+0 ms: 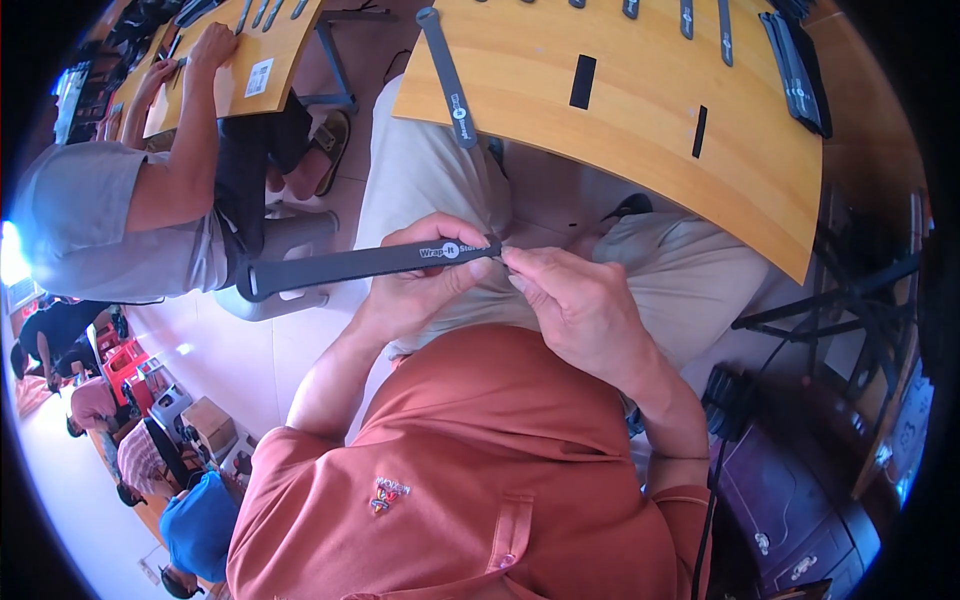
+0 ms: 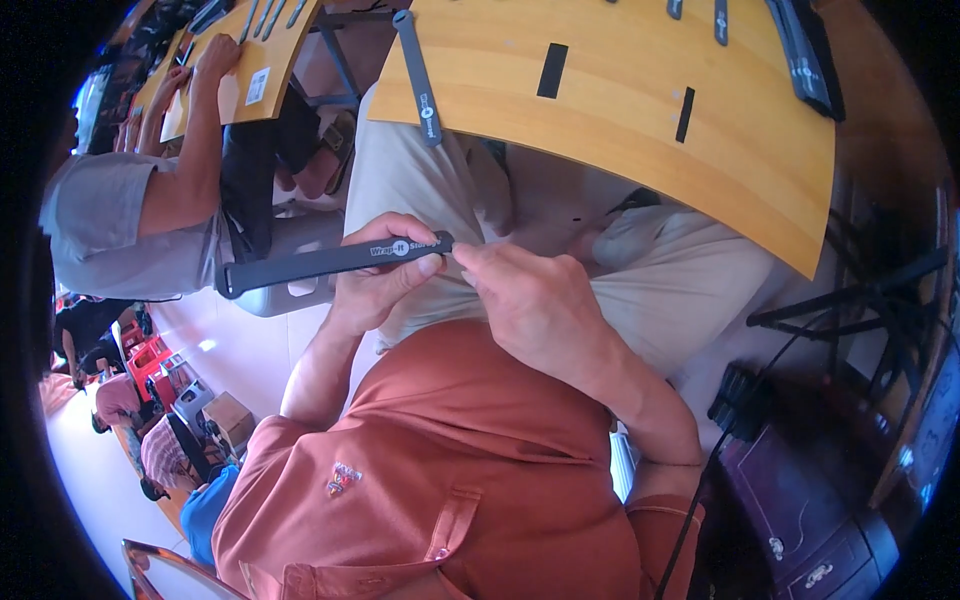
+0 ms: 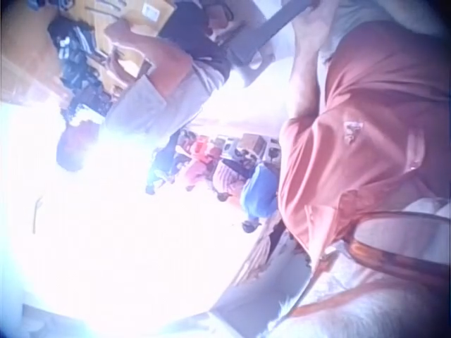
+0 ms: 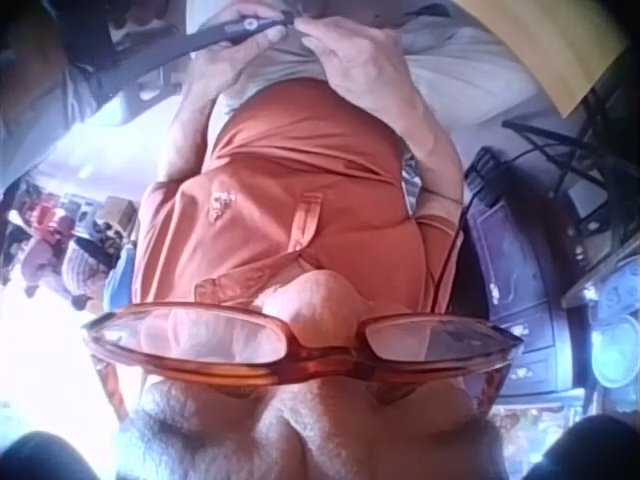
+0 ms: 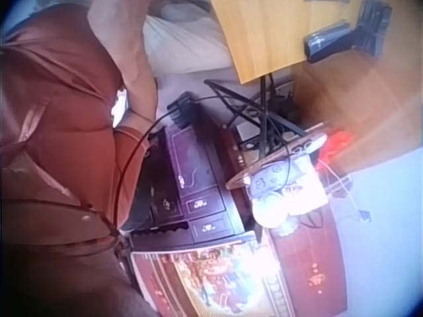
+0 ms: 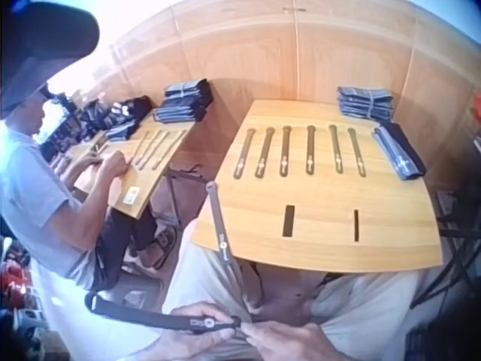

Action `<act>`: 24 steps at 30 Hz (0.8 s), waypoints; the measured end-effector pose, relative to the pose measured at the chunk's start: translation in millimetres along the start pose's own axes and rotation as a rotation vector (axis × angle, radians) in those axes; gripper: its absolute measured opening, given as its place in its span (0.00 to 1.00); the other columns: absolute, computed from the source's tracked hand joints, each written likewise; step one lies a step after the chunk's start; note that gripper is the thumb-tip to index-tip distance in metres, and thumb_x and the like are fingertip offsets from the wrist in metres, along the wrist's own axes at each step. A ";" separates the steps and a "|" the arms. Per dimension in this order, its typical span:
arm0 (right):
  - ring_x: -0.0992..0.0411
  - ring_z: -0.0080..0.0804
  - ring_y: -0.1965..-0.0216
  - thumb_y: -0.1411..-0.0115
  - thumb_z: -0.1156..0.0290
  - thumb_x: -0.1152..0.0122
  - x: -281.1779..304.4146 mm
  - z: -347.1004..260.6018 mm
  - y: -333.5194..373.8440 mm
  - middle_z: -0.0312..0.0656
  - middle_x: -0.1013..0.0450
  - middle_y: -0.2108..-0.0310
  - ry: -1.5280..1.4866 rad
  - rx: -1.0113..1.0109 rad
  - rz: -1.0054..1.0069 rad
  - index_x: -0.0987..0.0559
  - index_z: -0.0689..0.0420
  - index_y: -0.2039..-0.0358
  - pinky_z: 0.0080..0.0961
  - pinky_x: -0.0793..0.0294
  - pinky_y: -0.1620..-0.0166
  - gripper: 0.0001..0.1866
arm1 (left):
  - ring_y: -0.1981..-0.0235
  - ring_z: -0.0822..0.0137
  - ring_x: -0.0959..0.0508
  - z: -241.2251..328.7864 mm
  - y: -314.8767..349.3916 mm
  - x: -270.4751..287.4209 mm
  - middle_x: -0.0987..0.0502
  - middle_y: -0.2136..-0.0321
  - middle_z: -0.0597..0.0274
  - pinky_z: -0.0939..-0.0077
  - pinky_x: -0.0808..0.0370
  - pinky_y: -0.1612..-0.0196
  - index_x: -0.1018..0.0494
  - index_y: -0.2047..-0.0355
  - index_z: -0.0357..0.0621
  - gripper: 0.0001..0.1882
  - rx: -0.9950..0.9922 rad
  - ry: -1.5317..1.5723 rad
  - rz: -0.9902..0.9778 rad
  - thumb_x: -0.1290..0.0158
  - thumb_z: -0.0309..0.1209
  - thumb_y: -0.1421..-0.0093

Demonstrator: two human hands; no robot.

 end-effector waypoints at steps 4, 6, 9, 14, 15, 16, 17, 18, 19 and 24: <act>0.18 0.45 0.68 0.39 0.80 0.39 -5.5 -6.4 6.3 0.46 0.19 0.61 0.226 0.053 0.050 0.20 0.62 0.51 0.37 0.17 0.68 0.15 | 0.62 0.79 0.22 -0.2 3.1 0.3 0.19 0.62 0.65 0.84 0.24 0.58 0.24 0.55 0.37 0.10 -0.013 -0.076 0.031 0.36 0.24 0.35; 0.18 0.45 0.67 0.40 0.80 0.40 -7.3 -7.5 8.9 0.47 0.19 0.61 0.247 0.052 0.063 0.20 0.62 0.51 0.37 0.17 0.68 0.16 | 0.62 0.78 0.21 -0.6 4.8 -1.2 0.19 0.62 0.64 0.84 0.24 0.58 0.24 0.55 0.37 0.11 -0.014 -0.077 0.041 0.36 0.25 0.35; 0.18 0.44 0.67 0.42 0.80 0.40 -8.9 2.3 9.7 0.47 0.19 0.60 0.138 -0.001 0.042 0.21 0.62 0.50 0.37 0.17 0.67 0.18 | 0.62 0.80 0.23 1.0 7.5 -3.6 0.19 0.62 0.65 0.85 0.26 0.58 0.24 0.55 0.37 0.11 -0.024 -0.117 0.061 0.36 0.25 0.35; 0.17 0.45 0.66 0.41 0.84 0.36 -10.9 4.1 12.6 0.49 0.18 0.61 0.074 -0.068 0.055 0.20 0.62 0.47 0.37 0.16 0.65 0.20 | 0.67 0.83 0.26 2.5 7.7 -5.8 0.21 0.68 0.70 0.85 0.28 0.65 0.25 0.57 0.38 0.08 -0.118 -0.217 0.053 0.39 0.25 0.33; 0.17 0.46 0.66 0.41 0.84 0.37 -11.1 -5.9 11.1 0.50 0.18 0.61 0.224 0.007 0.046 0.20 0.63 0.48 0.37 0.16 0.64 0.19 | 0.67 0.83 0.26 2.5 8.5 -6.3 0.21 0.68 0.70 0.85 0.28 0.65 0.25 0.57 0.38 0.08 -0.118 -0.218 0.052 0.39 0.25 0.33; 0.17 0.47 0.65 0.41 0.84 0.37 -13.0 -14.7 10.7 0.51 0.18 0.61 0.373 0.082 0.036 0.20 0.63 0.49 0.37 0.16 0.64 0.18 | 0.69 0.83 0.27 -3.6 9.6 -4.3 0.22 0.69 0.71 0.85 0.30 0.66 0.25 0.57 0.38 0.07 -0.055 -0.151 0.074 0.39 0.25 0.33; 0.17 0.47 0.65 0.41 0.84 0.37 -14.2 -13.5 10.9 0.51 0.18 0.61 0.373 0.083 0.037 0.20 0.63 0.49 0.37 0.16 0.64 0.18 | 0.70 0.83 0.28 -9.6 10.2 -2.2 0.23 0.71 0.72 0.85 0.31 0.68 0.25 0.58 0.39 0.07 0.007 -0.084 0.095 0.39 0.25 0.33; 0.17 0.47 0.65 0.41 0.85 0.37 -13.1 -10.0 11.2 0.51 0.18 0.62 0.295 0.075 0.068 0.20 0.63 0.48 0.37 0.16 0.64 0.18 | 0.70 0.83 0.28 -9.2 9.9 -2.6 0.23 0.71 0.72 0.85 0.31 0.68 0.25 0.58 0.39 0.07 0.005 -0.085 0.095 0.39 0.25 0.33; 0.17 0.47 0.65 0.41 0.85 0.38 -11.2 -6.7 11.1 0.51 0.18 0.62 0.216 0.067 0.099 0.20 0.63 0.48 0.36 0.16 0.65 0.19 | 0.71 0.84 0.30 -8.3 9.7 -2.4 0.24 0.71 0.73 0.86 0.33 0.69 0.25 0.58 0.39 0.07 -0.001 -0.083 0.099 0.39 0.25 0.33; 0.18 0.41 0.67 0.44 0.81 0.41 -9.1 2.3 9.5 0.46 0.18 0.62 0.085 0.064 0.078 0.21 0.61 0.48 0.36 0.17 0.68 0.21 | 0.72 0.85 0.31 1.7 6.8 -5.1 0.24 0.72 0.74 0.87 0.34 0.70 0.25 0.58 0.39 0.07 -0.065 -0.135 0.093 0.39 0.25 0.33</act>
Point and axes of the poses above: each hand's wrist, its own y-axis away from the middle knuckle, its own x-axis out of the back of the hand, z = x × y, the point moved 10 cm from there along -y, towards the middle knuckle
